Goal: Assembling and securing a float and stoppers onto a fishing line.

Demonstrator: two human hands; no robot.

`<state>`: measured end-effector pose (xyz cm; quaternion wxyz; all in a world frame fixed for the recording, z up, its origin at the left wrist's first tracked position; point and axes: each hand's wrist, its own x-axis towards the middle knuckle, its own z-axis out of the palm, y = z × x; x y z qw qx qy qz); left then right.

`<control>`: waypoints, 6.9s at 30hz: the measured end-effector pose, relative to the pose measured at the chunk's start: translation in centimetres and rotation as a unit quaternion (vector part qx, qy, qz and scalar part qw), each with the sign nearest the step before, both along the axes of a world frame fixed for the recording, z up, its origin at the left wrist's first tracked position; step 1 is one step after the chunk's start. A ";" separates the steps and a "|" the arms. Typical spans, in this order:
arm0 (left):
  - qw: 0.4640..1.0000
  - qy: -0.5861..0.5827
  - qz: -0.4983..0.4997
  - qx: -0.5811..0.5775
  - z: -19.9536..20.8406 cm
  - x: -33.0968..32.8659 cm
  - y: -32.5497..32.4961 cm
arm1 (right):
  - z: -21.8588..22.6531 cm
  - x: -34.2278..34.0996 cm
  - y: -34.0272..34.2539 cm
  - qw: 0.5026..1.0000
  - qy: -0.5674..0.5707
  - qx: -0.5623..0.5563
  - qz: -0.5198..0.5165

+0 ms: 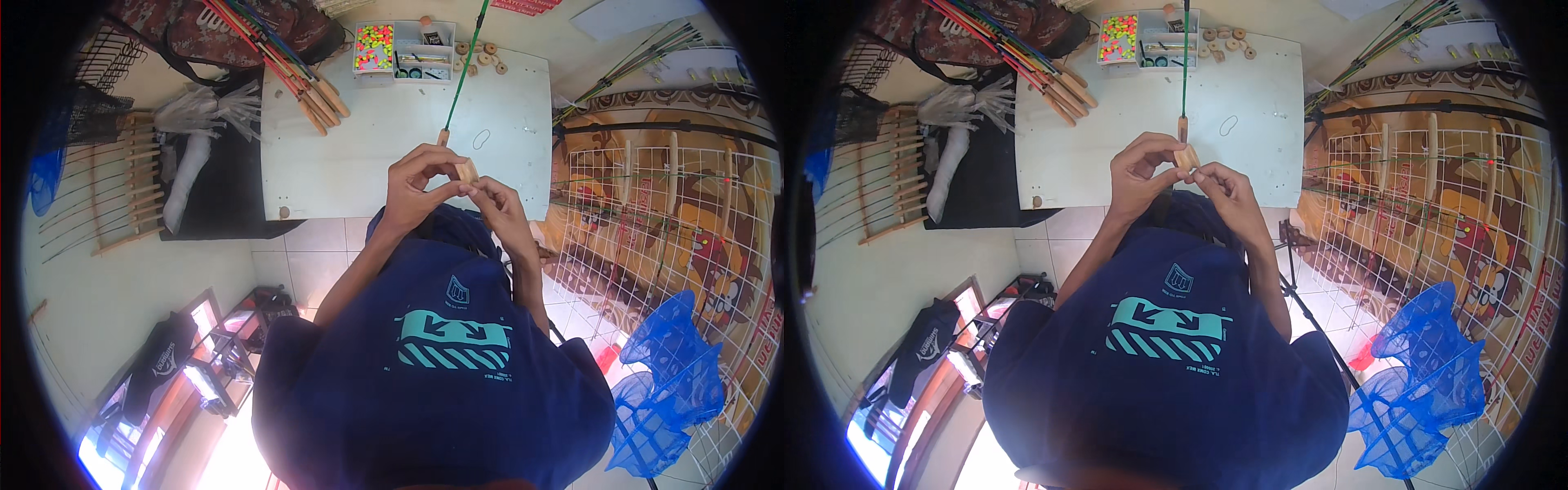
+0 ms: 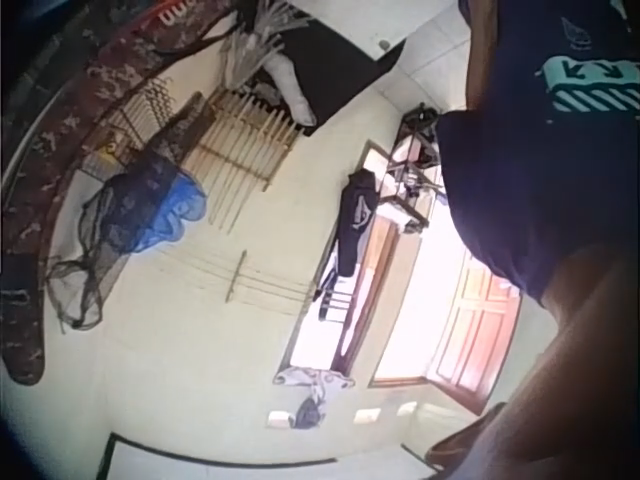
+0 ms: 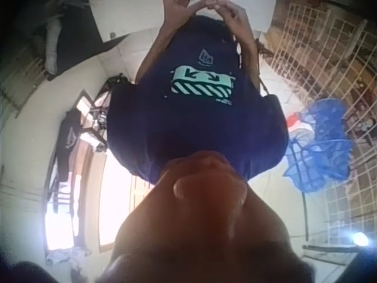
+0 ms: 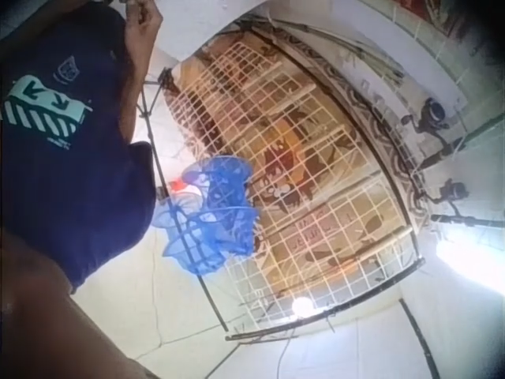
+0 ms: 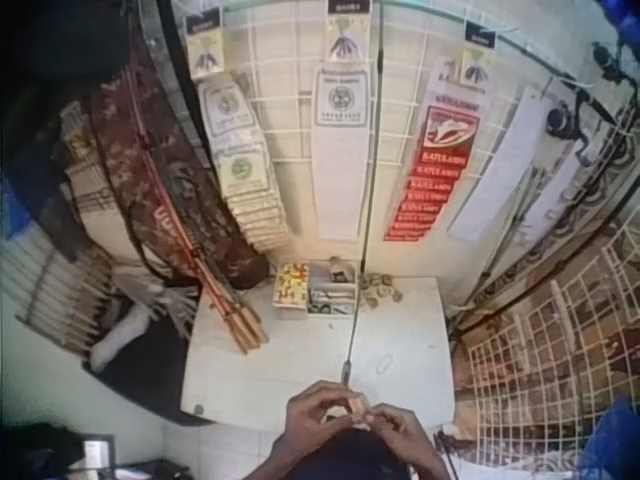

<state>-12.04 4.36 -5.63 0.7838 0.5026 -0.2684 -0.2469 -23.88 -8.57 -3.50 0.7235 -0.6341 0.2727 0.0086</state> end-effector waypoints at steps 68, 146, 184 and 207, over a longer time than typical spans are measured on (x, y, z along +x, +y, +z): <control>0.997 0.033 -0.068 0.017 0.8 0.7 0.9 | 0.8 0.6 -0.9 0.995 0.005 0.046 0.092; 1.000 0.003 -0.002 -0.017 1.6 1.6 1.3 | 6.9 0.5 1.7 0.935 -0.143 -0.301 0.119; 0.977 0.139 -0.035 0.159 4.6 2.9 4.8 | 3.5 2.2 3.2 0.953 -0.093 -0.213 0.194; 0.941 0.114 0.311 -0.074 5.2 4.8 9.5 | 2.2 3.0 -0.9 0.966 -0.085 -0.113 0.215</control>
